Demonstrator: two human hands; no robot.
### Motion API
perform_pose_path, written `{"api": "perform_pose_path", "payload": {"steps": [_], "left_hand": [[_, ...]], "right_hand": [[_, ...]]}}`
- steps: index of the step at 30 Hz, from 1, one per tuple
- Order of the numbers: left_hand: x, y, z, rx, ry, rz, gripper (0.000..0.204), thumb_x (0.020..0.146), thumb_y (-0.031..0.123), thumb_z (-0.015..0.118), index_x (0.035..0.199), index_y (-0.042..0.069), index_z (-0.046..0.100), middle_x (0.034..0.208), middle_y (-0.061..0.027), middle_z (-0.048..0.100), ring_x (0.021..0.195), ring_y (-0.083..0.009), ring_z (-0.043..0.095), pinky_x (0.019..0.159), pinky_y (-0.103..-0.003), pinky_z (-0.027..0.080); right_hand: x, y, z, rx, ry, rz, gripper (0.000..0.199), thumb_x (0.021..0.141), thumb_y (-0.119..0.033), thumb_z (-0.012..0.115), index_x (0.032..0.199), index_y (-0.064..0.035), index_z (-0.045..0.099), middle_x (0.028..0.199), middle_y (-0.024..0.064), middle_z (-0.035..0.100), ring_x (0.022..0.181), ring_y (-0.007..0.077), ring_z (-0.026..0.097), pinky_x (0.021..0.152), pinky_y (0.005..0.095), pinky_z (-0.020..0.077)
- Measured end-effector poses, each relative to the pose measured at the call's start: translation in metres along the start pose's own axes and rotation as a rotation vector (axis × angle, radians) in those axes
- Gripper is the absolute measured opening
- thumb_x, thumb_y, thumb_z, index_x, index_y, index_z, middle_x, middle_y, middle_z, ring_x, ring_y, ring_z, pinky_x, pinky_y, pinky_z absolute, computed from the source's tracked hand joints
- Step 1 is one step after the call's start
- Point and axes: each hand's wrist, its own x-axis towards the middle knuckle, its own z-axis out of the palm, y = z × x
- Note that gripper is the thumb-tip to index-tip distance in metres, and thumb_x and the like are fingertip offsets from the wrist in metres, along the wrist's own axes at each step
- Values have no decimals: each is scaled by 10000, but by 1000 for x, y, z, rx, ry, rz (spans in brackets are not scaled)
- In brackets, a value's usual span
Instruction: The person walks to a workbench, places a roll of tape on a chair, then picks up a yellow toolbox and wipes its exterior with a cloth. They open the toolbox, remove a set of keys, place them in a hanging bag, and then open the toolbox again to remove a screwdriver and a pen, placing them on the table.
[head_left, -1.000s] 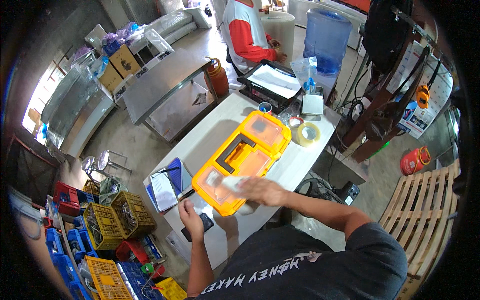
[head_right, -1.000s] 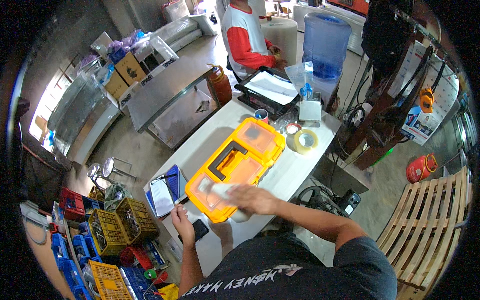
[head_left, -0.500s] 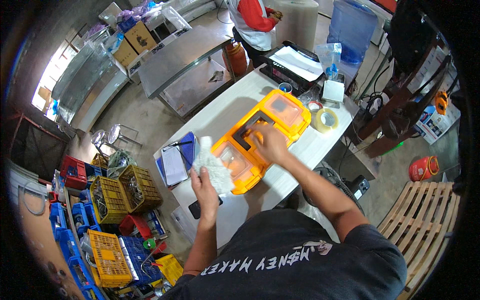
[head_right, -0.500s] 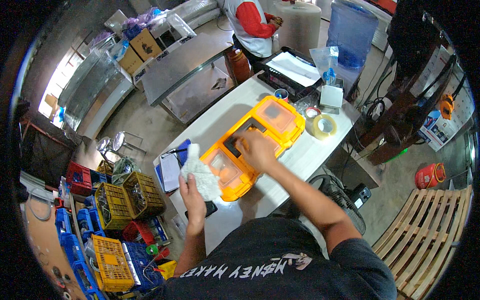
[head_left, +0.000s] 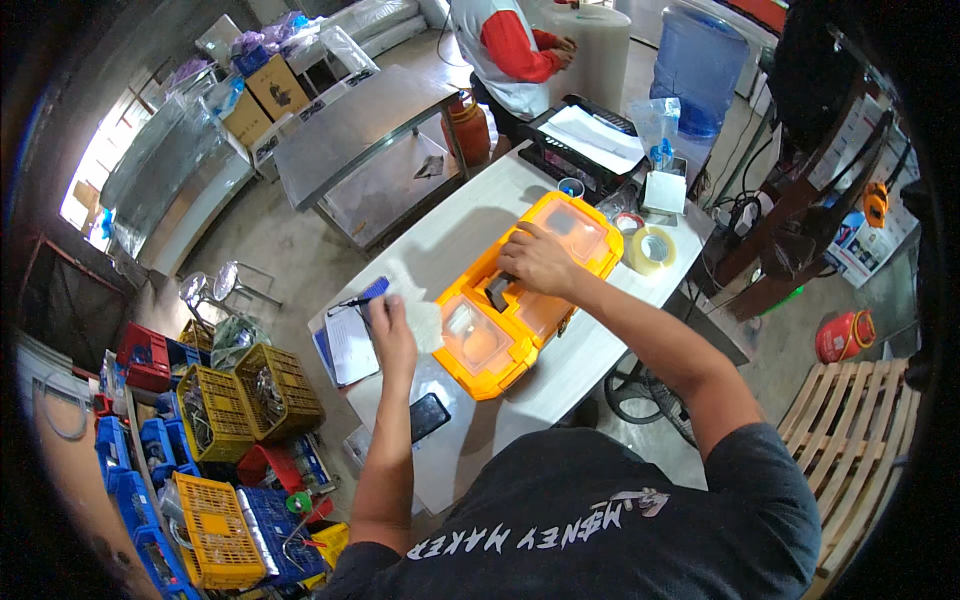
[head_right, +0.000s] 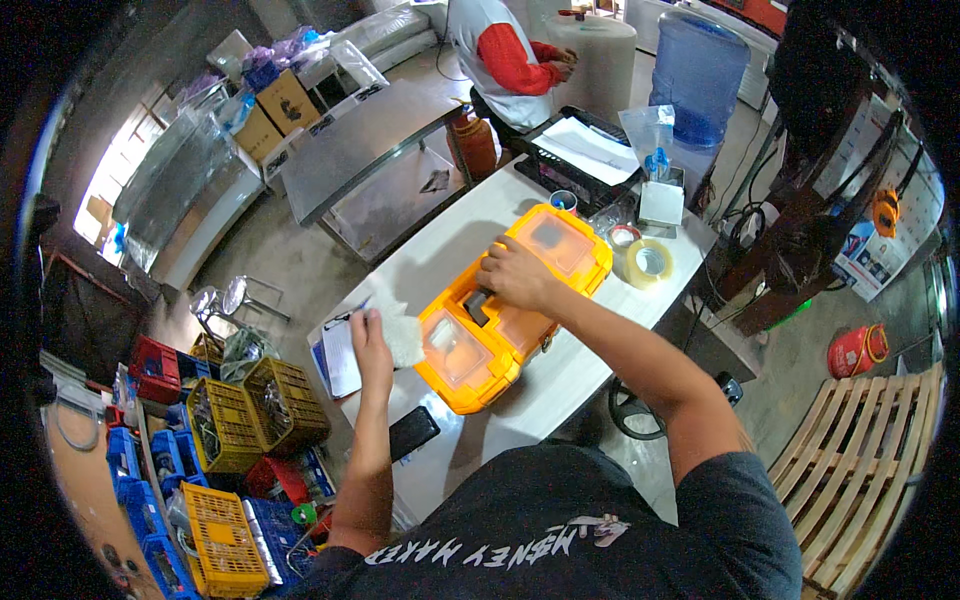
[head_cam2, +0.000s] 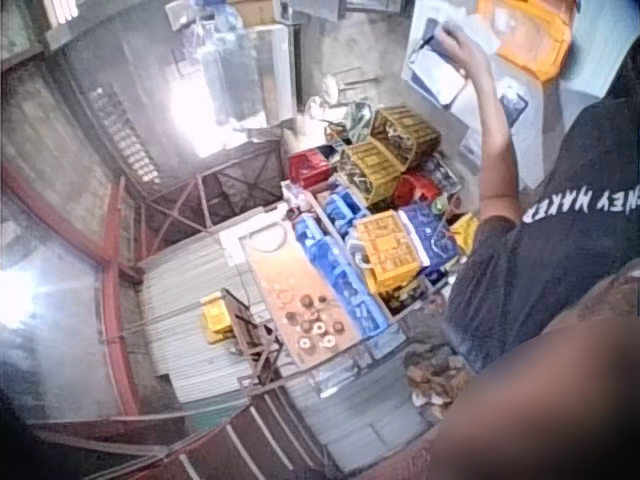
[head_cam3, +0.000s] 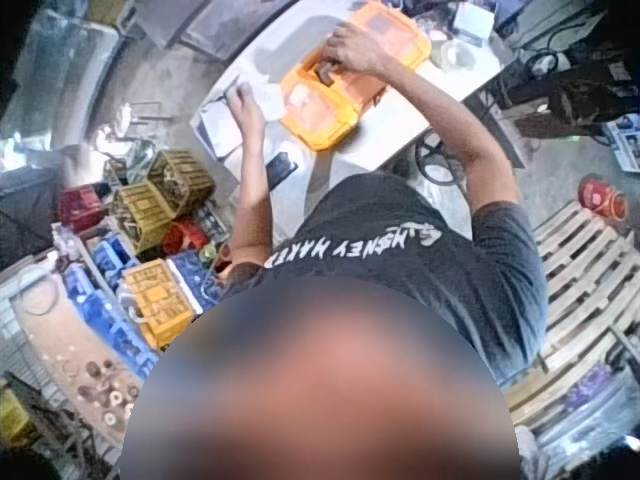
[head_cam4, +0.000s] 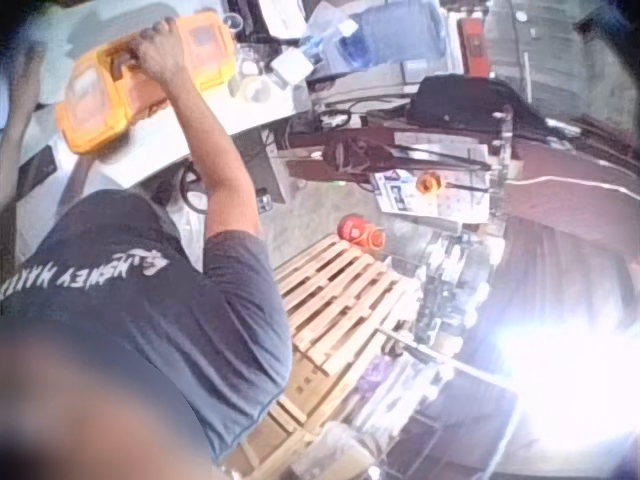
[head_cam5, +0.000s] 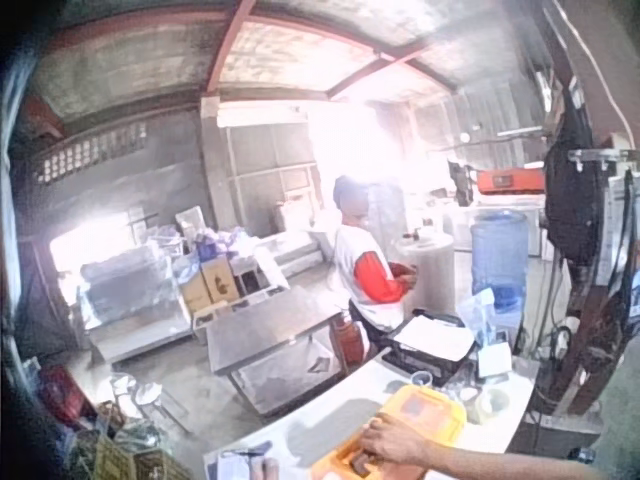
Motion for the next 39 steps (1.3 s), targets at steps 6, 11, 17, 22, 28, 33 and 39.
{"api": "perform_pose_path", "payload": {"steps": [6, 11, 17, 22, 28, 33, 39], "left_hand": [[34, 9, 62, 507, -706, 603, 319, 961, 178, 641, 1269, 107, 685, 1287, -147, 613, 1205, -345, 566, 1033, -409, 445], [64, 19, 108, 738, -739, 766, 263, 879, 147, 668, 1138, 138, 713, 1196, -114, 586, 1173, -345, 569, 966, -466, 481], [65, 20, 164, 810, -801, 854, 179, 914, 148, 603, 1070, 108, 682, 1123, -119, 584, 1065, -329, 607, 870, -480, 538], [65, 29, 149, 668, -741, 615, 252, 931, 177, 583, 1145, 125, 705, 1184, -114, 592, 1115, -321, 585, 906, -538, 524], [66, 36, 120, 1109, -847, 952, 477, 930, 208, 604, 1404, 178, 646, 1626, -189, 330, 1456, -334, 375, 1076, -672, 389], [64, 32, 126, 1054, -865, 929, 414, 945, 218, 595, 1327, 86, 684, 1653, -211, 285, 1446, -358, 419, 1050, -642, 455], [54, 42, 129, 1082, -985, 666, 355, 936, 194, 603, 1229, 25, 712, 1485, -205, 494, 1298, -359, 571, 945, -501, 567]], "right_hand": [[-50, -44, 13, 215, 282, 421, 522, 691, -192, 770, 1196, -138, 649, 1539, 191, 457, 1459, 383, 385, 1236, 584, 225], [-42, -56, 35, 193, 415, 521, 579, 689, -186, 739, 1254, -175, 610, 1538, 156, 440, 1479, 378, 352, 1224, 640, 222], [-43, -53, 34, 202, 396, 520, 545, 697, -210, 741, 1227, -194, 615, 1499, 115, 479, 1462, 374, 370, 1207, 632, 251], [-43, -52, 36, 193, 428, 527, 529, 698, -202, 735, 1216, -193, 624, 1462, 100, 505, 1455, 360, 380, 1210, 614, 246], [-44, -52, 39, 207, 437, 528, 550, 687, -204, 748, 1223, -189, 625, 1457, 95, 509, 1457, 348, 380, 1206, 615, 251], [-43, -54, 39, 240, 430, 542, 529, 677, -131, 723, 1196, -180, 633, 1467, 107, 511, 1470, 356, 363, 1230, 583, 233], [-44, -51, 41, 199, 485, 499, 550, 681, -168, 747, 1216, -187, 621, 1442, 100, 521, 1450, 351, 391, 1211, 598, 254]]}}
